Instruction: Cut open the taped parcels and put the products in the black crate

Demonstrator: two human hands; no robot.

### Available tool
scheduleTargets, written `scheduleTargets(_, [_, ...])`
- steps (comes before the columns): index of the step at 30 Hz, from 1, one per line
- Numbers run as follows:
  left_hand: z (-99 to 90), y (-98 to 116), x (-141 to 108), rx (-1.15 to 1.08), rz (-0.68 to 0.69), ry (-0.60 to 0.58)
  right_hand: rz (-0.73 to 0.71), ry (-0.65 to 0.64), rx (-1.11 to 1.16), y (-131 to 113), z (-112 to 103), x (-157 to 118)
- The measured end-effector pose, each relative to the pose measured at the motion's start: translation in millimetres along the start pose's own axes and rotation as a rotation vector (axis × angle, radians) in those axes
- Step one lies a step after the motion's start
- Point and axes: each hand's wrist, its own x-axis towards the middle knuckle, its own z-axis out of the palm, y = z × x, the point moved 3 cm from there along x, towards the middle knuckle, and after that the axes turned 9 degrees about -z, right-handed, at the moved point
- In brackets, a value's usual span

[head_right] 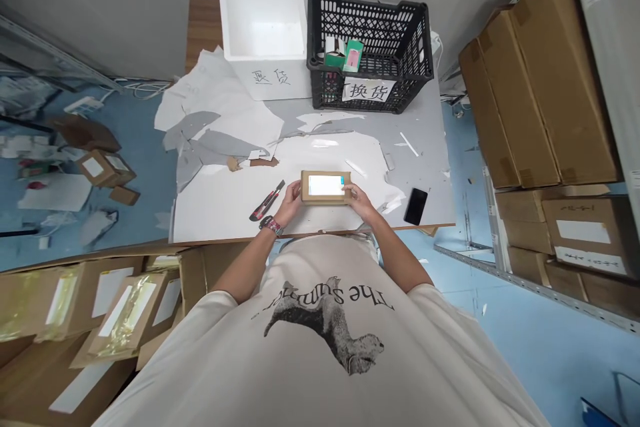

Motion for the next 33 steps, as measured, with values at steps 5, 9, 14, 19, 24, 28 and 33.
scheduleTargets(5, [6.1,-5,4,-0.101,-0.187,0.062,0.0,0.111,-0.024,16,8,1])
scheduleTargets(9, [7.8,5,10,0.055,-0.201,0.133,0.003,0.091,-0.118,14,12,17])
scheduleTargets(14, [10.3,21,4,-0.1,0.047,0.082,-0.074,0.201,-0.026,5,1,17])
scheduleTargets(19, [12.5,9,-22,-0.157,0.026,0.115,-0.027,0.254,0.033,19,3,-14])
scheduleTargets(24, [-4.3,-5,-43,0.036,0.026,0.061,0.018,0.265,-0.073,30,15,-33])
scheduleTargets(28, [-50.0,-4,-44,0.438,0.054,0.222,-0.027,0.261,-0.167,26,21,-31])
scheduleTargets(33, [-105.4,-15,-40,0.778,-0.283,0.393,-0.212,0.401,-0.411,5,15,-34])
